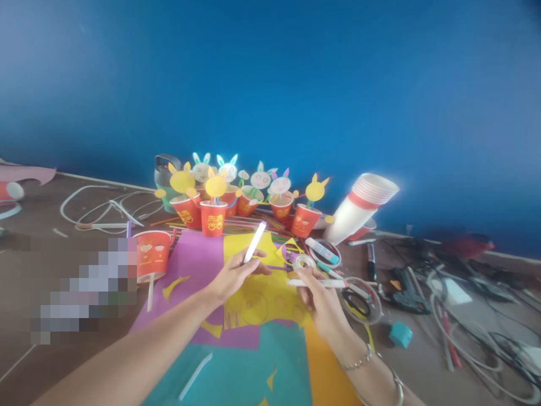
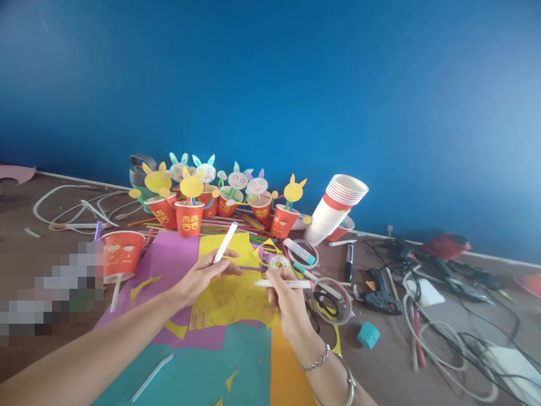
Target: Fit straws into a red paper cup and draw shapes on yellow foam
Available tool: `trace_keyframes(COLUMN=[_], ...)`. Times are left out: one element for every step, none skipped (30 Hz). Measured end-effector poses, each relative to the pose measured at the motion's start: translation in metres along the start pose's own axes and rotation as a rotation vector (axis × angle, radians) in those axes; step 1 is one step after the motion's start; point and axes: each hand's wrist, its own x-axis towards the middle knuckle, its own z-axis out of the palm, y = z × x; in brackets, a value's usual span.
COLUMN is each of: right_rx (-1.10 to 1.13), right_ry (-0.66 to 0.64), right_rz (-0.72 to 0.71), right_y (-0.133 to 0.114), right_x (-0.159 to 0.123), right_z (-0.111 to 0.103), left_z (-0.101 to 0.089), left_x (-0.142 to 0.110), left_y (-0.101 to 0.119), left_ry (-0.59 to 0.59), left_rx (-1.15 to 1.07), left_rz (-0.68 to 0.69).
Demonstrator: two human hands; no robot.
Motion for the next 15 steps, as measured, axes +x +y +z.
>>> trace_keyframes(right_rx=[0.039,0.077,0.108,0.126,0.125,0.106,0.075,0.038,-0.002,-0.040,-0.073,-0.100,-0.121,-0.136,-0.143], right_ry=[-0.037,-0.075,-0.104,-0.119,-0.117,-0.109,-0.101,-0.093,-0.092,-0.100,-0.110,-0.118,-0.123,-0.126,-0.128], right_rz=[-0.013,-0.015,-0.011,-0.002,0.016,0.041,0.067,0.092,0.115,0.134,0.143,0.141,0.131,0.115,0.099], right_y=[-0.0006,-0.0009,-0.0009,-0.0005,0.0001,0.0009,0.0017,0.0025,0.0031,0.0035,0.0038,0.0039,0.0039,0.0039,0.0038], right_x=[-0.0005,-0.0009,-0.0010,-0.0009,-0.0007,-0.0005,-0.0005,-0.0007,-0.0010,-0.0016,-0.0023,-0.0030,-0.0036,-0.0042,-0.0048], right_z=[0.0002,0.0005,0.0008,0.0010,0.0013,0.0016,0.0019,0.0023,0.0028,0.0033,0.0038,0.0044,0.0049,0.0053,0.0057], left_z=[-0.0002,-0.0003,-0.0004,-0.0004,-0.0003,-0.0003,-0.0003,-0.0002,-0.0002,-0.0002,-0.0002,-0.0001,-0.0001,0.0000,0.0002], left_x=[0.0004,0.0007,0.0010,0.0013,0.0016,0.0018,0.0019,0.0020,0.0019,0.0018,0.0017,0.0015,0.0014,0.0012,0.0011], left_y=[0.0002,0.0005,0.0009,0.0012,0.0014,0.0014,0.0013,0.0012,0.0011,0.0011,0.0011,0.0013,0.0017,0.0021,0.0026], left_ry=[0.000,-0.002,-0.002,0.001,0.003,0.006,0.008,0.010,0.007,-0.002,-0.013,-0.025,-0.036,-0.042,-0.044], left_rx=[-0.010,-0.019,-0.026,-0.030,-0.033,-0.035,-0.037,-0.035,-0.031,-0.021,-0.007,0.008,0.019,0.027,0.031], left_rz=[-0.006,-0.010,-0.012,-0.010,-0.007,-0.002,0.003,0.006,0.007,0.007,0.010,0.020,0.033,0.048,0.064])
